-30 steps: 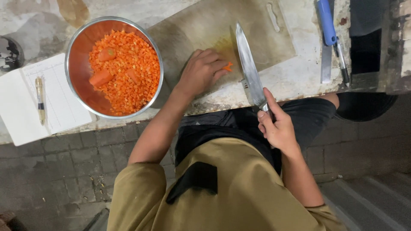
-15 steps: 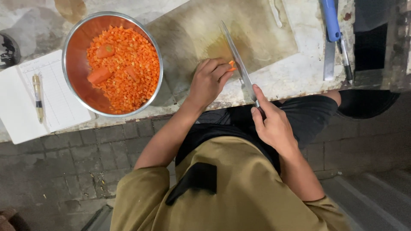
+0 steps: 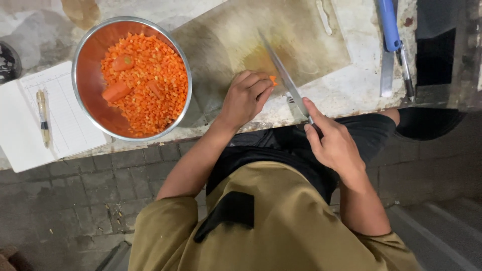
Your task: Dicing carrots into small pieces on a cutting board and collecting them in a metal bowl.
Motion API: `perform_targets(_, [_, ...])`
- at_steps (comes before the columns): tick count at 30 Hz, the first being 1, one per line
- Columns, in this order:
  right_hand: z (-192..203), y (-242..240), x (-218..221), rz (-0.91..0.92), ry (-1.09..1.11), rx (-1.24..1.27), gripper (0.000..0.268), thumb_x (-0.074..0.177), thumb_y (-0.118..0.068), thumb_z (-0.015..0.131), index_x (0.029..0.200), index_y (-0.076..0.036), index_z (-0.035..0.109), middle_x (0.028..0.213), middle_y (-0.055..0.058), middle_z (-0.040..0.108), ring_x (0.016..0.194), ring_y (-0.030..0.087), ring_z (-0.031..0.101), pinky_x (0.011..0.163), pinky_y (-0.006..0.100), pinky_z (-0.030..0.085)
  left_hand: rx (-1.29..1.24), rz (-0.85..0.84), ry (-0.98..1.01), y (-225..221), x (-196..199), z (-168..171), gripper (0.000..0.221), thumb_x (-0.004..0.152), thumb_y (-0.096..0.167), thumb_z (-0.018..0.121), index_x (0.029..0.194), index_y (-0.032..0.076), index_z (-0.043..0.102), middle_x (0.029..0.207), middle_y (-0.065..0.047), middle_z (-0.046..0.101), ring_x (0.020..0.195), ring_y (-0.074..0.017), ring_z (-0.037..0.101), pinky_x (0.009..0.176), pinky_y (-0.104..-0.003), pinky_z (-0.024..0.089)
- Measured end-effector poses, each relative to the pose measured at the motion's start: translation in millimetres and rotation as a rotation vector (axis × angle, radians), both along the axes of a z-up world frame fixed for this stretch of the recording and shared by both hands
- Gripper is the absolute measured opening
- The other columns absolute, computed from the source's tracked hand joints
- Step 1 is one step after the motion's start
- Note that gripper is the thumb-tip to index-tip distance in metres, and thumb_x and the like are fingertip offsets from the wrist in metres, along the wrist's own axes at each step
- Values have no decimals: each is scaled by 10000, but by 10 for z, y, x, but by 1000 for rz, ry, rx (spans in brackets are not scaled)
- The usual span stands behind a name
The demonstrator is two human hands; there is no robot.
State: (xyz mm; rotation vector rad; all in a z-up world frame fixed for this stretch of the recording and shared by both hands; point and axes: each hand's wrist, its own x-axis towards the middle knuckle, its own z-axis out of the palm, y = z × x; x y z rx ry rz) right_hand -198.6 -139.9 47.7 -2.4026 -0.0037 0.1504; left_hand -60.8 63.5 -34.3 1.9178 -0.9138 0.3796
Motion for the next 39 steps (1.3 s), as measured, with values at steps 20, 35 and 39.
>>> perform_targets(20, [458,436,582,110,277,-108,559,996,-131,363,1551,-94,310,988,327,663,796,517,675,606,582,566,35,-169,-41,38,160,54,115,975,63,604,886,22,664,863,-89,657,791,-301,655,723,-361,538])
perform_targets(35, [-53,409,794,85,62,-59,572,1004,-135,425,1561,-127,300,1070,308,670,913,498,660,773,572,554,91,-154,-61,96,158,46,130,1007,125,574,994,55,683,945,-61,639,833,-244,612,736,-329,508])
perform_targets(39, [418,471,817,97,172,-102,568,991,-171,431,1549,-134,332,1016,317,672,897,516,653,750,603,535,58,-126,-96,115,122,-52,122,992,170,613,1010,64,671,980,-46,622,863,-241,608,771,-331,518])
